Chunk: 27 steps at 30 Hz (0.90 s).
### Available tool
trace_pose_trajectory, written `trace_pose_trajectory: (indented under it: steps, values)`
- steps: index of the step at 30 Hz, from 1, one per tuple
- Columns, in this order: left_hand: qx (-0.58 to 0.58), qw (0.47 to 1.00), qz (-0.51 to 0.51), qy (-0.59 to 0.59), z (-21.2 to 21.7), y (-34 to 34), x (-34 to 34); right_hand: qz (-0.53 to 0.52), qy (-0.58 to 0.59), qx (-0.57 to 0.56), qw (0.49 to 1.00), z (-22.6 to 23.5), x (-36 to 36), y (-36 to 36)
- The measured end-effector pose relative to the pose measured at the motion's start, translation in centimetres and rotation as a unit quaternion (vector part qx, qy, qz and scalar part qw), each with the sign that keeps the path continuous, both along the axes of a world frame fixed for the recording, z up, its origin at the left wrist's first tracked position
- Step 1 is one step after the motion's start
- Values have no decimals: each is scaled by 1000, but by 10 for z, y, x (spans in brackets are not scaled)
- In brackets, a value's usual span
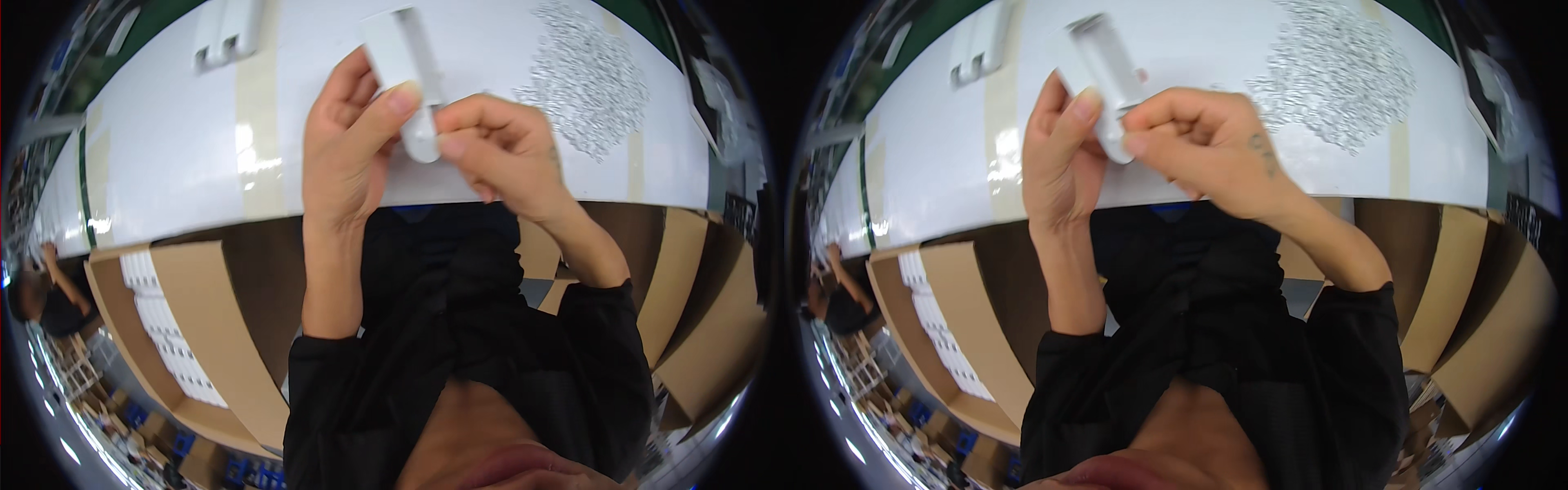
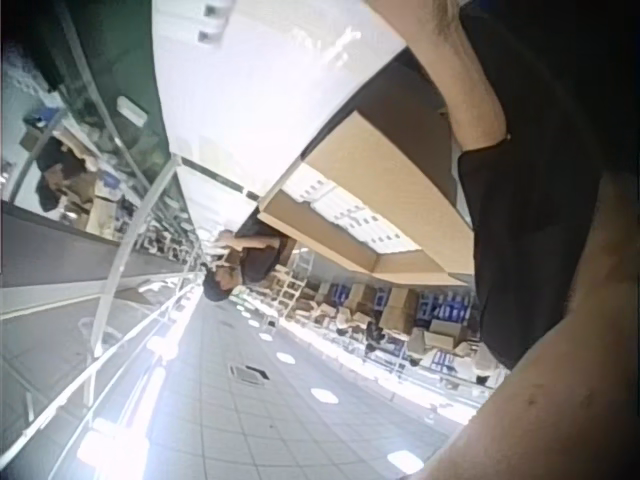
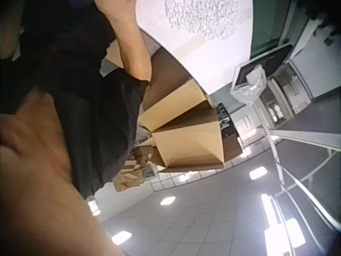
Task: The recorder picks up small white components, inserts them into white plastic enclosures, and then packs these finished units into a cardboard shipping box.
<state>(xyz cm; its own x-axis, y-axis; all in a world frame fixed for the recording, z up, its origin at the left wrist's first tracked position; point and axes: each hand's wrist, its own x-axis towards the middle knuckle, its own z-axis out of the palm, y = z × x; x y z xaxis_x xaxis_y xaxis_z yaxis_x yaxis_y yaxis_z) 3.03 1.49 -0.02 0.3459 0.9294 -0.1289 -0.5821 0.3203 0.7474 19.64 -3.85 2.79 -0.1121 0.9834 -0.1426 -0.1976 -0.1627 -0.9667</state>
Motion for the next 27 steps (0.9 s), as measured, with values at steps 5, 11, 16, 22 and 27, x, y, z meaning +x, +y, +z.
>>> trace_pose_trajectory:
  steps: [5, 11, 16, 22, 27]
  values:
    - [49, 997, 32, 44, -1, -11, 18, -10, 35, 13, 999, -4, 6, -5]
    - [75, 989, 59, 111, -14, -14, 28, 11, -3, 10, 1000, -9, 20, -5]
    - [20, 998, 44, -30, -5, -14, 7, 74, -397, 340, 849, -14, 49, 20]
    - [-89, 991, 30, 93, 12, -4, -12, 122, -410, 394, 814, -8, 72, 58]
    - [-94, 992, 89, -12, 15, -6, -15, -18, -528, 426, 734, -23, 132, 149]
